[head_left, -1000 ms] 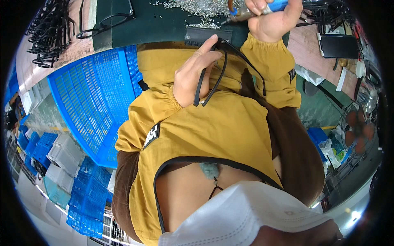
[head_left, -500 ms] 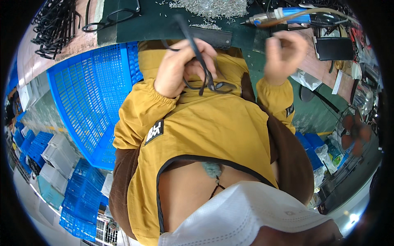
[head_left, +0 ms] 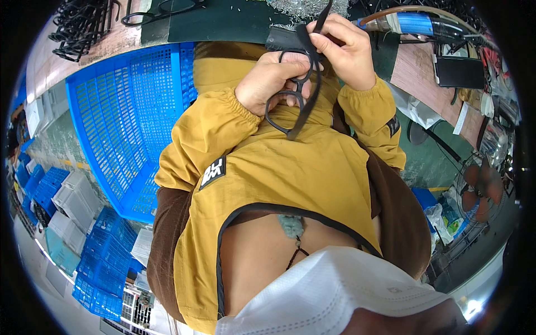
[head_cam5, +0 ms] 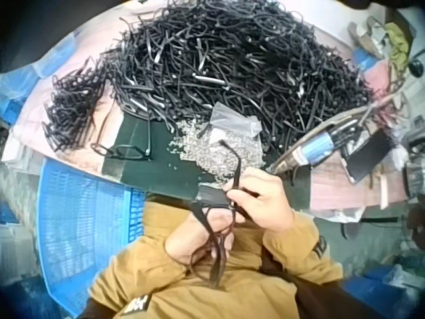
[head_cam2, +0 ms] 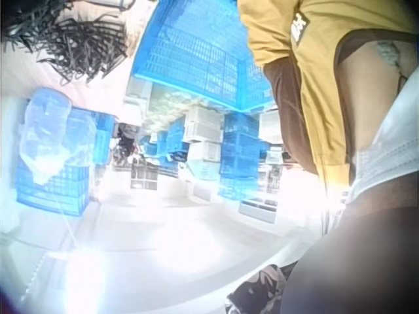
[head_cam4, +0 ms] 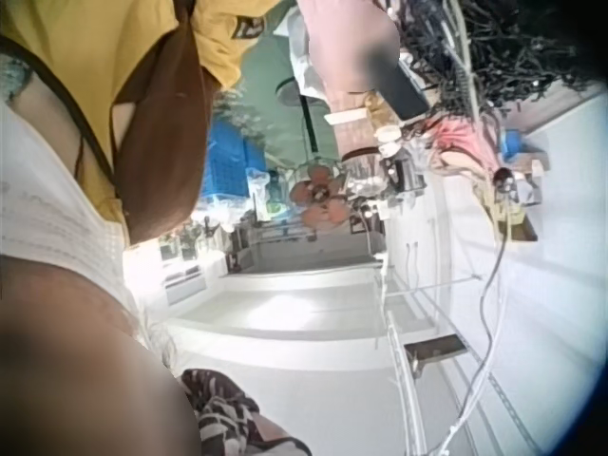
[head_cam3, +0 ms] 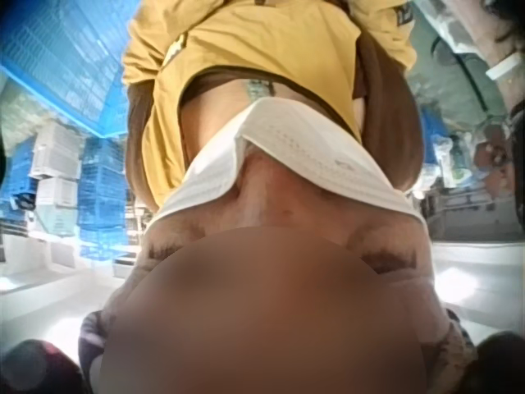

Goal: The person repeatedly picks up black cables from a pile, positions them on a work surface, and applies a soldering iron to the cable ends. The person then places the treated cables aside and repeats the process.

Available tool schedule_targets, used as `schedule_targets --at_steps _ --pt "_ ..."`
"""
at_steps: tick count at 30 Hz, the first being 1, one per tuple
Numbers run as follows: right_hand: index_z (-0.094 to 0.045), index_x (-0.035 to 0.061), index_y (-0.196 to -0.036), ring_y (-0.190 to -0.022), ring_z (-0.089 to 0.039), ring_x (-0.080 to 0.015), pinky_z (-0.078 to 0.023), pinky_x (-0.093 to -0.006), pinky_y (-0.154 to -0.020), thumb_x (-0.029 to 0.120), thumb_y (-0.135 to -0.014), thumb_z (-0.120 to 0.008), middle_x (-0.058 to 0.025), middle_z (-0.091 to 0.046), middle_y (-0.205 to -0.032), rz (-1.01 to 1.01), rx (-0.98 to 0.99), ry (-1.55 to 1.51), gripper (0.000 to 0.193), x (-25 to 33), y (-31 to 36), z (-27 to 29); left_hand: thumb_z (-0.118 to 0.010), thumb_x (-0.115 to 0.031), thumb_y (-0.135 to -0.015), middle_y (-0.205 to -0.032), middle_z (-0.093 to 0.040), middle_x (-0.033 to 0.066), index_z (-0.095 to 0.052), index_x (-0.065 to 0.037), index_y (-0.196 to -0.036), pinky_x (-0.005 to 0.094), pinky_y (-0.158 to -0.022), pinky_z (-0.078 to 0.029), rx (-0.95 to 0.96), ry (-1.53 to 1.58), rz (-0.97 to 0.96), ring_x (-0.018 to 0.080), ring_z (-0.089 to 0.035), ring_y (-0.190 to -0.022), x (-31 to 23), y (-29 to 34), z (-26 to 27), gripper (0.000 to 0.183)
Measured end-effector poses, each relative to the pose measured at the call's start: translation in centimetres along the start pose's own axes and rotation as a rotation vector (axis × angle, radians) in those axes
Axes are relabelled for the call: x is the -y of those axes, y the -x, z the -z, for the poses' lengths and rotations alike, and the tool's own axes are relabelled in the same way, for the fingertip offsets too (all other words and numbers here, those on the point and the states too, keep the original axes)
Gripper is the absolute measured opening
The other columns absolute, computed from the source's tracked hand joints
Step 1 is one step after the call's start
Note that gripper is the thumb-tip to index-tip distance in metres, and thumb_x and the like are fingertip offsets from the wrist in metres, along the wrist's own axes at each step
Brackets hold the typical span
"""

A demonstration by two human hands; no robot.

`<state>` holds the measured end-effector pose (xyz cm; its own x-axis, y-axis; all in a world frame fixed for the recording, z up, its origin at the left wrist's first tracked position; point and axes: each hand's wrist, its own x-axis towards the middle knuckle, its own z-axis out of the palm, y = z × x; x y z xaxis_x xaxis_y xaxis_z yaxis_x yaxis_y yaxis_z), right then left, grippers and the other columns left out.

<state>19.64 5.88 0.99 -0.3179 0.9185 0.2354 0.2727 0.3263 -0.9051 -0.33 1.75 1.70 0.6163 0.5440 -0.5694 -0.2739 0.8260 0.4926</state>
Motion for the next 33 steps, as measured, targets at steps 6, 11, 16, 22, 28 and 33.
schedule_targets --at_steps 6,11,16,22,28,33 --pt "-0.073 -0.0059 -0.101 -0.079 -0.064 -0.0169 -0.051 -0.0275 -0.07 -0.003 -0.091 -0.07 -0.0103 -0.07 -0.093 0.11 -0.014 0.105 0.011 -0.8 0.8 -0.2 -0.056 -0.02 -0.105 -0.073 -0.068 0.0077 -0.066 -0.006 -0.097 0.0247 -0.047 -0.047 -0.051 0.033 -0.054 0.0142 -0.065 -0.058 1.0 -0.3 -0.7 0.019" --pt "-0.075 -0.0026 -0.108 -0.076 -0.067 -0.0177 -0.053 -0.0278 -0.067 0.001 -0.091 -0.074 -0.0111 -0.07 -0.089 0.143 -0.175 0.19 0.017 0.2 2.4 -0.1 -0.062 -0.032 -0.105 -0.078 -0.067 0.0033 -0.066 -0.006 -0.123 0.0226 -0.052 -0.046 -0.018 0.038 0.006 0.0121 -0.064 -0.066 1.2 -0.4 -0.4 0.031" --pt "-0.061 0.0032 -0.114 -0.083 -0.063 -0.0147 -0.051 -0.0283 -0.077 0.013 -0.105 -0.06 -0.003 -0.067 -0.1 0.191 -1.083 -0.014 0.014 1.4 1.3 5.3 -0.063 -0.032 -0.105 -0.076 -0.065 0.0015 -0.065 -0.006 -0.124 0.0222 -0.054 -0.045 -0.029 0.091 0.01 0.01 -0.063 -0.067 1.6 -0.4 -0.4 0.032" --pt "-0.058 0.0086 -0.115 -0.072 -0.051 -0.0135 -0.044 -0.0249 -0.057 0.038 -0.104 -0.058 -0.0013 -0.053 -0.088 0.021 -1.067 -0.618 0.032 -2.4 -5.6 6.1 -0.059 -0.034 -0.107 -0.072 -0.056 -0.0016 -0.058 -0.007 -0.129 0.02 -0.045 -0.037 -0.022 0.279 0.101 0.0079 -0.052 -0.059 2.8 -0.1 -1.4 0.035" --pt "-0.055 0.0105 -0.117 -0.06 -0.048 -0.0115 -0.039 -0.0247 -0.048 0.04 -0.102 -0.061 0.0007 -0.046 -0.074 0.102 -0.23 -0.989 0.034 -1.5 -4.3 2.5 -0.055 -0.034 -0.109 -0.071 -0.05 -0.0031 -0.059 -0.013 -0.125 0.0205 -0.043 -0.035 0.045 0.44 0.043 0.0063 -0.046 -0.056 3.1 -0.9 -1.2 0.026" --pt "-0.051 0.014 -0.131 -0.055 -0.051 -0.0135 -0.04 -0.0268 -0.048 0.035 -0.101 -0.065 -0.0007 -0.051 -0.073 0.213 -0.258 -0.842 0.038 -0.2 -3.6 0.7 -0.055 -0.033 -0.109 -0.071 -0.05 -0.0031 -0.059 -0.013 -0.126 0.0203 -0.043 -0.034 0.046 0.439 0.045 0.0066 -0.047 -0.056 3.2 -1.1 -0.9 0.027"
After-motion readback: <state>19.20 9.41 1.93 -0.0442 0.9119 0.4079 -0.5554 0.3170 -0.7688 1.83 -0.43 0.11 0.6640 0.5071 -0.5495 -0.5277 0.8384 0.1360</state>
